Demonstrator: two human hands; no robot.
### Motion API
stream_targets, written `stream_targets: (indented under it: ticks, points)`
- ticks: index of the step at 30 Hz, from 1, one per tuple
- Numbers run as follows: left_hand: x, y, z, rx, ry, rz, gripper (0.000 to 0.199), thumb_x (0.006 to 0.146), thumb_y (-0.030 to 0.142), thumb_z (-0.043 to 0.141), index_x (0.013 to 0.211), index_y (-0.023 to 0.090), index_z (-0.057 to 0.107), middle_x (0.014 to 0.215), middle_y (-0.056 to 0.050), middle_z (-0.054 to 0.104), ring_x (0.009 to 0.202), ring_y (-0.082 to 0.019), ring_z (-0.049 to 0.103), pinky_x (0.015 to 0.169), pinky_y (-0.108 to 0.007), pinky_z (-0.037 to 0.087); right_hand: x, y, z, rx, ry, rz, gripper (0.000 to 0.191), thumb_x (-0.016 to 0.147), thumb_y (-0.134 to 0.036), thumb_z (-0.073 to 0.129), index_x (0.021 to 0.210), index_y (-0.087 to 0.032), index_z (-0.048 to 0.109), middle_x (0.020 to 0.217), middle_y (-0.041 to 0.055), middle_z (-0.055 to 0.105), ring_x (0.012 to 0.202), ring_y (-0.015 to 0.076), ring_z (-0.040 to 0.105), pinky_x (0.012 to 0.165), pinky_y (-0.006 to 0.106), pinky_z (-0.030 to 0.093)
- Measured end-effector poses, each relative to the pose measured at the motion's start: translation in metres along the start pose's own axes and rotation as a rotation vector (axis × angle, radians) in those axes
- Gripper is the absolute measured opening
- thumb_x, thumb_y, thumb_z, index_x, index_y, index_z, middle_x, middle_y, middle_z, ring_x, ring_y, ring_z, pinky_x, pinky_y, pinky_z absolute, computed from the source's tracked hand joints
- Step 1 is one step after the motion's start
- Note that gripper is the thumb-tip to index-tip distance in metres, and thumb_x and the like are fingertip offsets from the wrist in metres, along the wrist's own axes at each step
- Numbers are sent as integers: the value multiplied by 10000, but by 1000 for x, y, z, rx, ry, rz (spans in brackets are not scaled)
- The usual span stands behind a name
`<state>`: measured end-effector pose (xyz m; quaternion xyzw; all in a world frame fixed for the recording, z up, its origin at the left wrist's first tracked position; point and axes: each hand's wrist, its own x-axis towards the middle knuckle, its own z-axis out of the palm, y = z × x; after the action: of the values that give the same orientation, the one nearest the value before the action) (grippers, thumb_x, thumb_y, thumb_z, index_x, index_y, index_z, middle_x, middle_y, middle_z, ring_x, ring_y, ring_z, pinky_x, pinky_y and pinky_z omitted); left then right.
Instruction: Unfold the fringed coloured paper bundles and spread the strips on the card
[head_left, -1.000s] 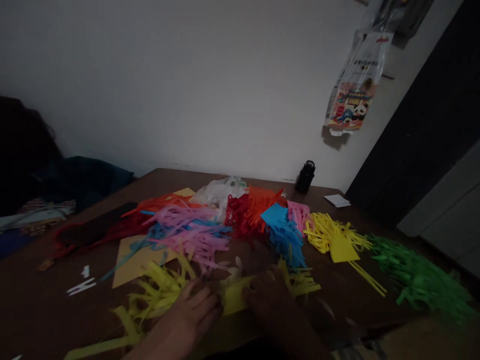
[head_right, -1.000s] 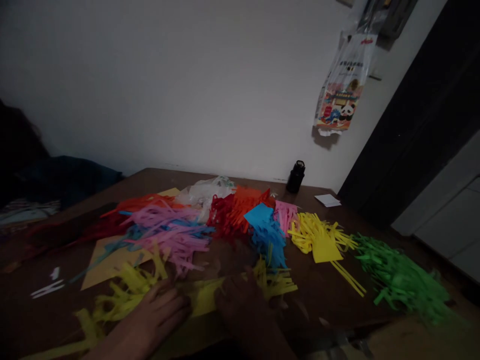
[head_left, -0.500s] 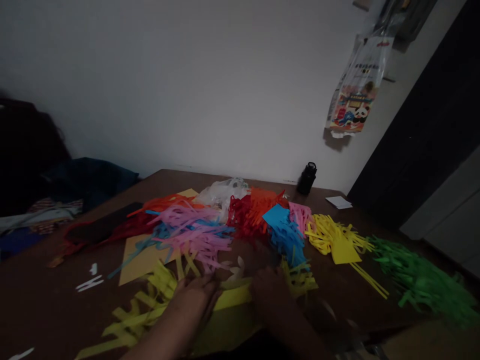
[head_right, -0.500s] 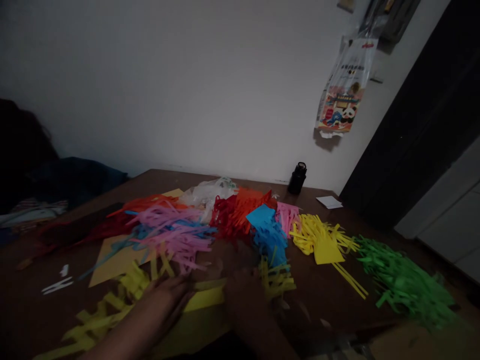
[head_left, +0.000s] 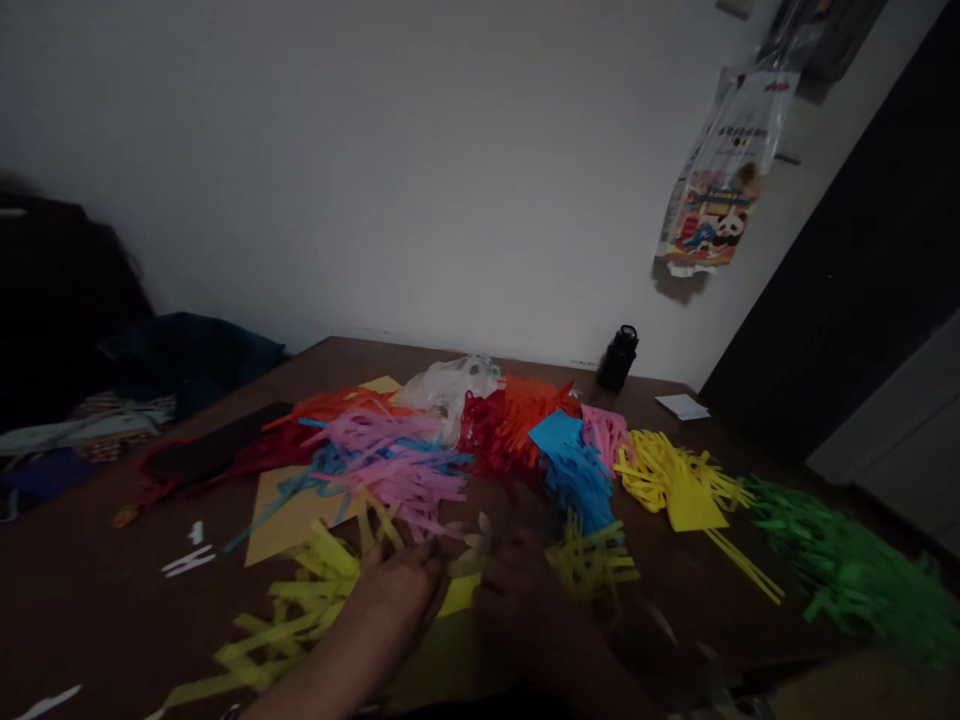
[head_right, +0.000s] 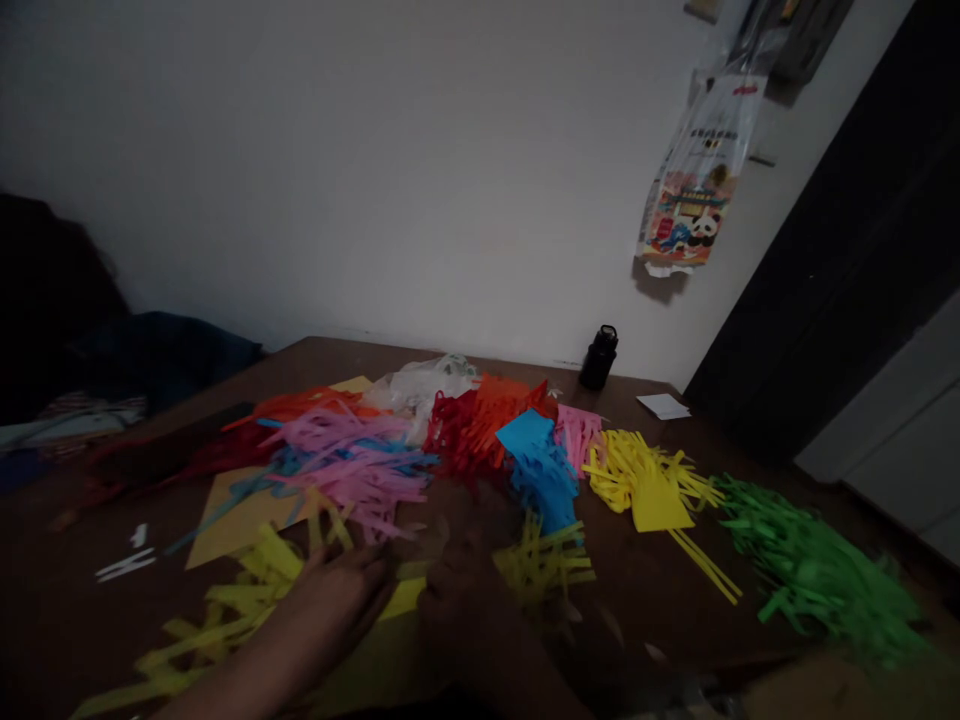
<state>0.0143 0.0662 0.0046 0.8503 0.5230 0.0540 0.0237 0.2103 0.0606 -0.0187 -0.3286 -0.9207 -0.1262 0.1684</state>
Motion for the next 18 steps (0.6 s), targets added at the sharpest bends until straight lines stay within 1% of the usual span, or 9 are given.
stream_targets:
  ticks: [1, 3, 5, 6, 8, 9, 12, 15, 18]
  points:
    - [-1, -2, 3, 0, 39, 11, 255, 912, 135, 459, 930, 166, 711, 1009, -132, 744, 945, -325, 692, 881, -550, 411, 0, 0, 2, -19, -4, -15, 200, 896, -190, 674, 710, -168, 602, 710, -4, 589, 772, 171, 524, 921, 387, 319]
    - [-2, -7, 12, 16, 178, 54, 198, 866, 176, 552, 1004, 176, 694, 1055, -129, 724, 984, -331, 658, 875, -521, 397, 0, 1, 9, -31, 26, -20, 211, 884, -172, 673, 689, -169, 593, 685, -4, 572, 738, 171, 511, 905, 393, 321]
    - [-1, -13, 25, 28, 340, 148, 244, 792, 247, 674, 1031, 201, 678, 1085, -106, 702, 1013, -323, 613, 901, -500, 357, -1, 4, 13, -18, 78, 6, 216, 864, -150, 671, 670, -172, 577, 668, -4, 559, 729, 175, 508, 861, 394, 326]
    - [0, -15, 31, 31, 407, 209, 244, 767, 276, 716, 1002, 222, 677, 1069, -81, 699, 1008, -306, 596, 921, -486, 330, -1, 5, 14, -4, 100, 23, 215, 855, -142, 665, 666, -173, 568, 664, -4, 556, 721, 172, 507, 835, 387, 329]
    - [2, -18, 40, 37, 493, 305, 124, 780, 287, 737, 880, 253, 672, 958, -21, 694, 953, -253, 575, 949, -453, 282, 0, 5, 11, 40, 107, 57, 178, 849, -154, 654, 694, -177, 569, 696, -1, 572, 746, 171, 522, 811, 375, 334]
    - [3, -17, 42, 43, 508, 331, 53, 817, 265, 713, 823, 255, 661, 885, 0, 680, 915, -228, 564, 955, -438, 267, 1, 4, 9, 56, 92, 70, 151, 851, -176, 653, 723, -178, 574, 726, 4, 585, 765, 175, 529, 809, 374, 338]
    - [3, -12, 39, 36, 537, 371, 196, 915, 170, 591, 733, 237, 624, 730, 27, 623, 813, -193, 518, 963, -417, 241, 5, -1, 6, 33, 57, 43, 132, 882, -200, 640, 772, -176, 570, 773, 9, 606, 784, 187, 533, 819, 378, 355]
    - [0, -9, 32, -28, 557, 453, 337, 988, 143, 436, 699, 226, 588, 676, 30, 594, 736, -184, 476, 904, -387, 250, 5, -2, 8, 12, 36, -51, 194, 917, -153, 616, 733, -172, 556, 731, -5, 586, 750, 164, 525, 844, 348, 370]
    - [-5, -14, 34, -58, 537, 507, 396, 1023, 180, 369, 685, 223, 572, 660, 39, 582, 700, -171, 469, 829, -361, 260, -4, 2, 8, 17, -27, -66, 186, 918, -174, 634, 745, -168, 565, 745, 1, 582, 772, 164, 532, 825, 326, 387]
